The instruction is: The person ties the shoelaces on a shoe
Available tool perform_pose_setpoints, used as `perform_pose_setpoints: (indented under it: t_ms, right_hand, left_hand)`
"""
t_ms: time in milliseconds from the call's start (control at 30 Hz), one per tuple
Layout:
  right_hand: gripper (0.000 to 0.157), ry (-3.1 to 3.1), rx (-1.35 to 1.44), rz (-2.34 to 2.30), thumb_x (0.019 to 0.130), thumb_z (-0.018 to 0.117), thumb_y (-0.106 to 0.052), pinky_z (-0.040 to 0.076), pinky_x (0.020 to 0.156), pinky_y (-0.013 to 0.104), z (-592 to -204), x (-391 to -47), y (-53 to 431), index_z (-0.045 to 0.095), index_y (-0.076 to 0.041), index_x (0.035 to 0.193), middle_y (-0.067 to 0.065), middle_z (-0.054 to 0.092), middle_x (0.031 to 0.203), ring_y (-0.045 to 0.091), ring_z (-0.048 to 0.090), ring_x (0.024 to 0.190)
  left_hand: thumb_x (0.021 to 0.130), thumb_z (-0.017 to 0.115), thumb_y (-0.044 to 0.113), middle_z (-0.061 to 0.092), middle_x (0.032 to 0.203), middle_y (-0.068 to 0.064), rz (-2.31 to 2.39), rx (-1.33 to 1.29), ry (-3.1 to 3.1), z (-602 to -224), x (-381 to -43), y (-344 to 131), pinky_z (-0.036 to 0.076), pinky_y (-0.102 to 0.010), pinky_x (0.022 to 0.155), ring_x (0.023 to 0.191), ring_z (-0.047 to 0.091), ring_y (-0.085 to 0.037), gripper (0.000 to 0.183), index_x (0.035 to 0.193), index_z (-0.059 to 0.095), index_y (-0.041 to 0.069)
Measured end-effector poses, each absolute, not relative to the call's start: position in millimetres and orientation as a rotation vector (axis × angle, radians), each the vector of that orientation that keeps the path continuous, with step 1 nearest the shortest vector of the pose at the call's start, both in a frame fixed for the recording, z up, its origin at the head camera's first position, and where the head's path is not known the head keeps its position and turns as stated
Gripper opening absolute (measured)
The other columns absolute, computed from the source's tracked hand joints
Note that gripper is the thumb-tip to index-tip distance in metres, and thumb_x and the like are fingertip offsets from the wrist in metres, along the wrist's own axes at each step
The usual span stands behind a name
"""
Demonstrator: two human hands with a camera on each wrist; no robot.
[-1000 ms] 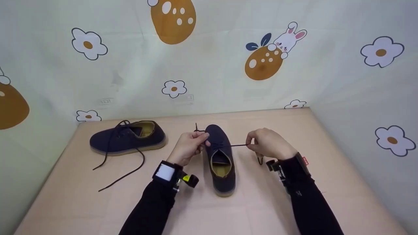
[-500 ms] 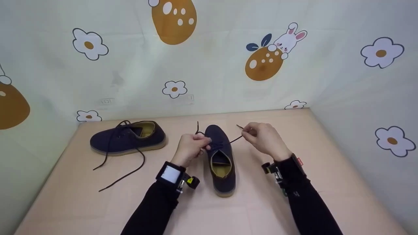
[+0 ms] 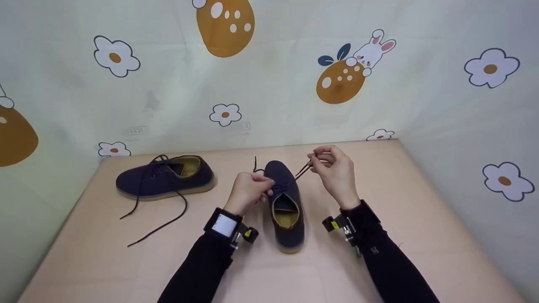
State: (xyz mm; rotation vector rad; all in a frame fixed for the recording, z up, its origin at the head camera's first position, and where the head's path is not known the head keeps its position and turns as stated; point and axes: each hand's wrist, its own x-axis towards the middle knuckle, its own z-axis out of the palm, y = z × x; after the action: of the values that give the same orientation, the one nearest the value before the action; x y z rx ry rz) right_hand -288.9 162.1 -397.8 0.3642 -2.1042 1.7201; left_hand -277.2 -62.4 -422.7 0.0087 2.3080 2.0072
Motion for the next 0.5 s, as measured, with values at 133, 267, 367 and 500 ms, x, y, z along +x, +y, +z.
perform_pose_setpoints:
  t_ms: [133,267,367,500]
  right_hand:
    - [0.018,-2.063,0.375,1.809,0.091,0.064,0.008,0.058,0.068,0.033,-390.0,-293.6,158.2,0.06,0.008,0.108,0.021,0.071,0.104,0.04,0.07,0.08]
    - [0.016,-2.105,0.464,1.791,0.092,0.064,0.006,0.058,0.068,0.033,-372.2,-304.2,143.9,0.061,0.006,0.108,0.018,0.072,0.102,0.036,0.071,0.078]
    - [0.015,-2.143,0.552,1.759,0.092,0.067,0.002,0.058,0.067,0.032,-356.2,-312.1,125.2,0.063,0.002,0.107,0.013,0.074,0.095,0.028,0.072,0.075]
    - [0.014,-2.22,0.723,1.644,0.092,0.068,-0.001,0.057,0.065,0.031,-340.3,-318.5,97.6,0.064,0.0,0.106,0.009,0.074,0.093,0.02,0.071,0.072]
  left_hand:
    - [0.088,0.071,0.003,0.065,0.06,-0.006,2.006,0.023,2.302,-421.2,-276.3,-62.4,0.04,-0.018,0.042,0.045,0.053,-0.01,0.008,0.088,0.074,-0.003]
    - [0.087,0.071,0.004,0.065,0.06,-0.005,1.999,0.049,2.323,-419.9,-276.0,-63.2,0.041,-0.019,0.043,0.046,0.054,-0.011,0.008,0.088,0.075,-0.003]
    - [0.087,0.072,0.004,0.065,0.059,-0.005,1.988,0.067,2.345,-419.8,-275.4,-64.0,0.041,-0.019,0.043,0.047,0.055,-0.012,0.009,0.088,0.075,-0.004]
    - [0.087,0.071,0.005,0.064,0.058,-0.004,1.987,0.102,2.339,-419.7,-275.0,-64.4,0.041,-0.019,0.043,0.046,0.056,-0.012,0.011,0.088,0.075,-0.005]
